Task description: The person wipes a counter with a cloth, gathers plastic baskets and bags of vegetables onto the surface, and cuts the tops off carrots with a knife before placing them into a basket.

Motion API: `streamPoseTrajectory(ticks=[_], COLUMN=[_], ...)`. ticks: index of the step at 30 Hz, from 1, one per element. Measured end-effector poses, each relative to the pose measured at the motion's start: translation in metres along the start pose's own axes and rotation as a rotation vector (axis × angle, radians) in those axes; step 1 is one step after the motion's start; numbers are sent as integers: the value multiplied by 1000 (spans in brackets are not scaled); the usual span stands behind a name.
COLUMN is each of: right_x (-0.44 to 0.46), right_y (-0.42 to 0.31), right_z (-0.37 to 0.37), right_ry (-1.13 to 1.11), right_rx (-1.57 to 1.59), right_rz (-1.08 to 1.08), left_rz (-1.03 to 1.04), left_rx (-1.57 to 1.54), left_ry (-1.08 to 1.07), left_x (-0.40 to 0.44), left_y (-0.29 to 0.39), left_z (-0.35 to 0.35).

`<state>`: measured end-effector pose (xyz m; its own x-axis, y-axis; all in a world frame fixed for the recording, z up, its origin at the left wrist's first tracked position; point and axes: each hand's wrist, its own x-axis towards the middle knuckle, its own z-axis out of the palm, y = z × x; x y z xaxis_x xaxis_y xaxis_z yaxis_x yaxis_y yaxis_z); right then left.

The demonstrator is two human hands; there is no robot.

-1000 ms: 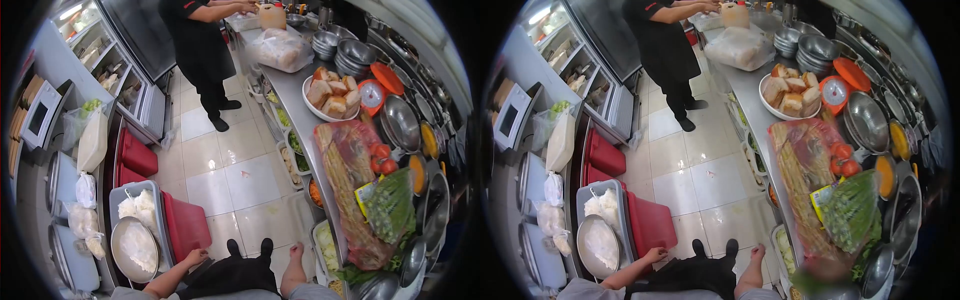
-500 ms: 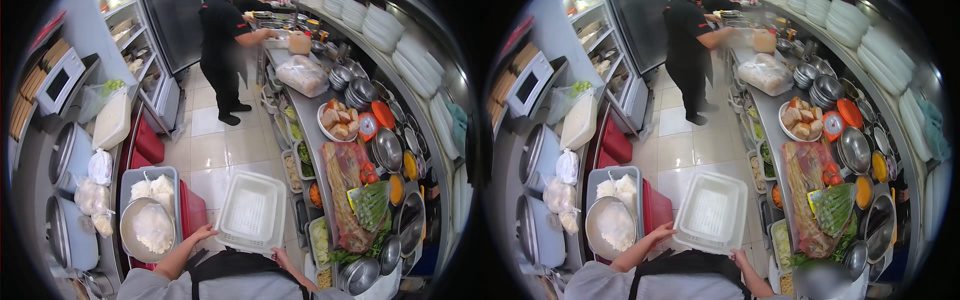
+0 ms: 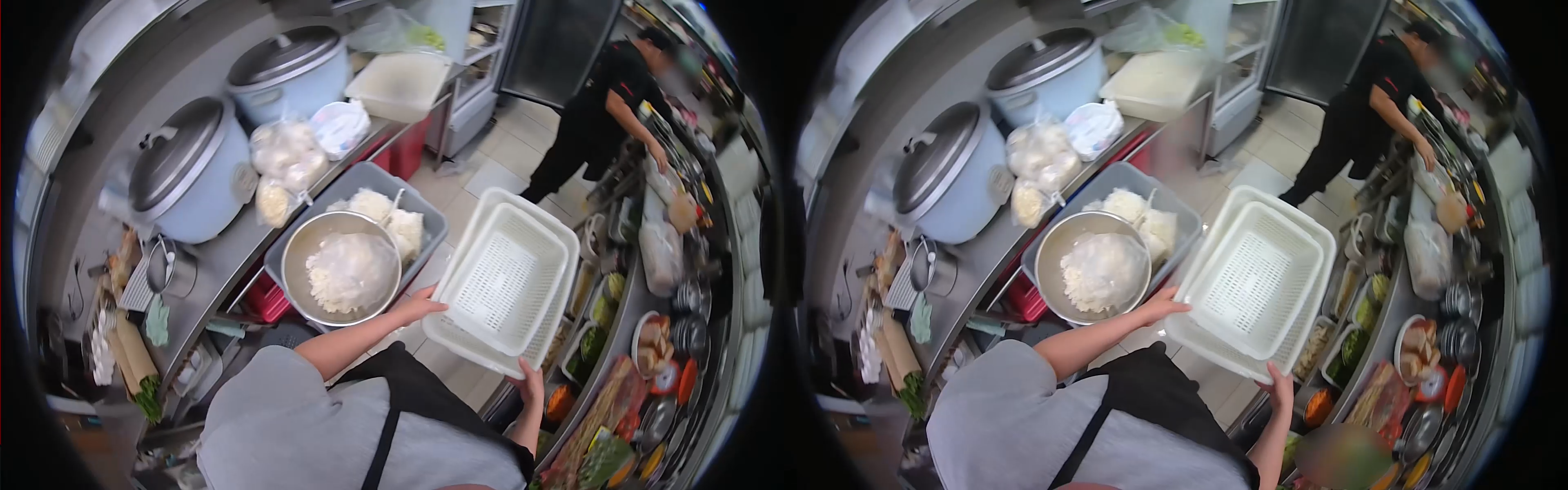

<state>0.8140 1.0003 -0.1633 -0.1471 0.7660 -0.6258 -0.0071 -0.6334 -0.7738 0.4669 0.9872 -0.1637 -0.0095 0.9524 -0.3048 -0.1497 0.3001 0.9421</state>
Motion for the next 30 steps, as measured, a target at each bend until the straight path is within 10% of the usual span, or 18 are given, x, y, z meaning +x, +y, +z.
streamPoseTrajectory(ticks=[7, 13, 20, 22, 24, 30], right_x=[-1, -28, -79, -79, -81, -66], right_y=[15, 23, 37, 42, 64, 19], right_z=[28, 29, 59, 58, 45, 66], right_ry=[27, 179, 452, 482, 451, 460], right_rx=[366, 442, 462, 477, 441, 526], right_rz=[-144, -96, -136, -152, -169, -263], left_rz=[-85, 363, -249, -302, 398, -171], left_rx=[244, 1304, 1335, 1329, 1037, 196], left_ry=[-210, 460, 462, 707, 263, -754], left_x=[34, 208, 301, 283, 292, 166], left_y=[63, 99, 188, 211, 180, 70], left_z=[-57, -231, -437, -385, -342, -67])
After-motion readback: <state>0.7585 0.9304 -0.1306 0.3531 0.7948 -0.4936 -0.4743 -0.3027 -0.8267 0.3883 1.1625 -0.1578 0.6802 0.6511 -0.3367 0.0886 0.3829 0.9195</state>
